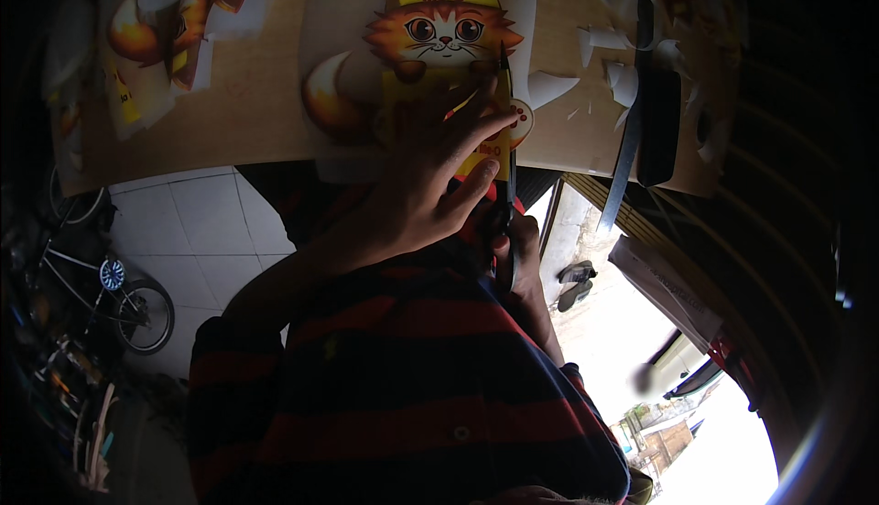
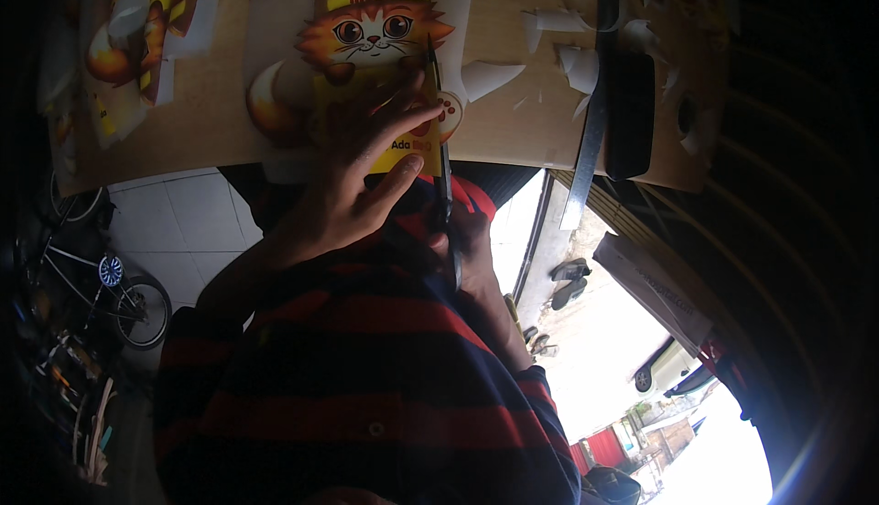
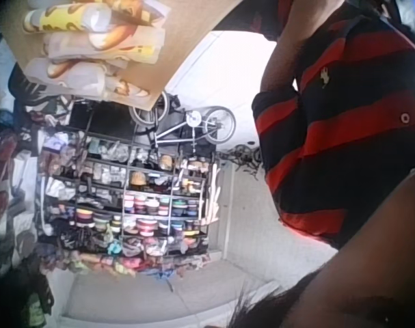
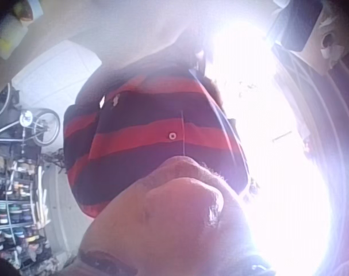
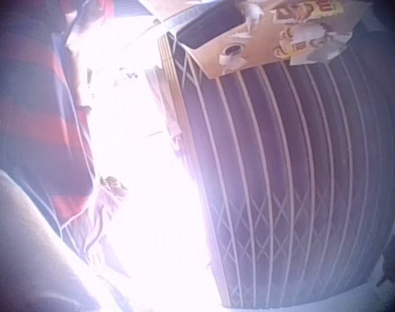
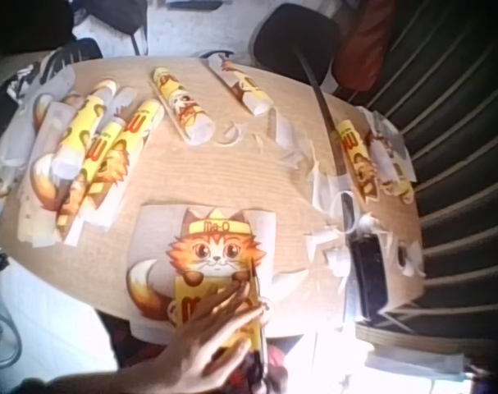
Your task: The person uses shears to cut out printed cat food labels from a sheet of paper and places them on a wooden table.
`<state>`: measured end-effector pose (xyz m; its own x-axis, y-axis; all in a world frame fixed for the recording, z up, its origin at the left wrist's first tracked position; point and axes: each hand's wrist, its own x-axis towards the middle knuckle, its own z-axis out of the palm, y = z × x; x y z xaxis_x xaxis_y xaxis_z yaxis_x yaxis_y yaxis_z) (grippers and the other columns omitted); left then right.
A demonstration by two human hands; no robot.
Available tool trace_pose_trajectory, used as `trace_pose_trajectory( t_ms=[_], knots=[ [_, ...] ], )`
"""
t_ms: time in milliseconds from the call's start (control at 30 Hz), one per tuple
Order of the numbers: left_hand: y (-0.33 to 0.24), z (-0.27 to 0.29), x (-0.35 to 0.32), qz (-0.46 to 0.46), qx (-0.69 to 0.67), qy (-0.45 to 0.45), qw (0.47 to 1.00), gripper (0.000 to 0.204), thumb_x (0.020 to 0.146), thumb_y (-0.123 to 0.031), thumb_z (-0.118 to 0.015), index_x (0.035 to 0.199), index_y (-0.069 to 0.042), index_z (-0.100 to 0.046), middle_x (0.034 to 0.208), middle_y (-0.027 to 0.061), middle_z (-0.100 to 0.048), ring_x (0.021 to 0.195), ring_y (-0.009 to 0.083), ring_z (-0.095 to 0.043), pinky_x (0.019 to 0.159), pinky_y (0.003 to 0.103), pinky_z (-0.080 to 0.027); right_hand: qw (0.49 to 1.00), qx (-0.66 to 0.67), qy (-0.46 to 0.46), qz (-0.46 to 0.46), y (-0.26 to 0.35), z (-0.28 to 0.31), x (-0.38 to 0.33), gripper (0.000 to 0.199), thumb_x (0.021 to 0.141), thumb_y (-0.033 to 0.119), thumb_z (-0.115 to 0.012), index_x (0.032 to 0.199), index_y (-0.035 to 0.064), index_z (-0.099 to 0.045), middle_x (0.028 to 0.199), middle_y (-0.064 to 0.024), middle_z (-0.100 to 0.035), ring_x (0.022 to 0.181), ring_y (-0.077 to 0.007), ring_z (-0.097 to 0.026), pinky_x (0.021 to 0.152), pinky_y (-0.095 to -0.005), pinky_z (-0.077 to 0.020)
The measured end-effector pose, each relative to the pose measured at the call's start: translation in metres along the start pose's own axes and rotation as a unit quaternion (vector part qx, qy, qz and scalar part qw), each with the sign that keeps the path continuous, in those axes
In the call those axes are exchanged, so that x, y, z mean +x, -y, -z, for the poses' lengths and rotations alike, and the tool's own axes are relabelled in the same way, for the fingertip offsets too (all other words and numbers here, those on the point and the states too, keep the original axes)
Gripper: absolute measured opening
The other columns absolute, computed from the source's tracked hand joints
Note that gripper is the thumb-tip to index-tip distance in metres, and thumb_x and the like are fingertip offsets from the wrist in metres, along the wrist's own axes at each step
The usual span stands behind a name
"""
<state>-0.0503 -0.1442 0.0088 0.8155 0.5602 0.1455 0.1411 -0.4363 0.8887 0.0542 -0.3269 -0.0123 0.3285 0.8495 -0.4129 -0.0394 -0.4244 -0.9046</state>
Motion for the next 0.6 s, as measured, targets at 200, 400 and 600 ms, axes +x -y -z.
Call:
trace_pose_trajectory(
  t_ms=[200,400,600],
  knots=[
    [0.002,-0.002,-0.002,0.005,-0.005,0.004,1.000,0.043,0.092,-0.015,-0.058,0.134,-0.012,-0.051,0.146,0.0227,-0.042,0.134,0.0391,-0.040,0.107,0.052,-0.026,0.998,-0.049,-0.026,0.017,0.001,0.000,0.001,0.072,0.085,0.072,-0.053,0.082,0.0006,-0.058,0.064,-0.0052,-0.056,0.059,-0.0141,-0.057,0.052,-0.0304,-0.0437],
    [0.003,-0.003,-0.004,0.027,-0.013,0.014,0.999,0.042,0.094,-0.019,-0.056,0.136,-0.013,-0.052,0.150,0.0150,-0.040,0.140,0.0306,-0.034,0.112,0.052,-0.015,0.999,-0.039,-0.016,-0.020,-0.003,0.006,0.000,0.073,0.079,0.075,-0.057,0.083,0.0019,-0.060,0.065,-0.0057,-0.058,0.058,-0.0168,-0.060,0.053,-0.0308,-0.0449],
    [0.002,-0.002,-0.003,0.025,-0.003,0.019,1.000,0.042,0.094,-0.018,-0.057,0.136,-0.012,-0.051,0.149,0.0147,-0.041,0.140,0.0298,-0.034,0.112,0.051,-0.016,0.998,-0.062,-0.028,-0.013,-0.009,0.012,-0.001,0.081,0.071,0.079,-0.060,0.086,-0.0004,-0.057,0.059,0.0026,-0.051,0.050,-0.0049,-0.050,0.044,-0.0214,-0.0366]
  ],
)
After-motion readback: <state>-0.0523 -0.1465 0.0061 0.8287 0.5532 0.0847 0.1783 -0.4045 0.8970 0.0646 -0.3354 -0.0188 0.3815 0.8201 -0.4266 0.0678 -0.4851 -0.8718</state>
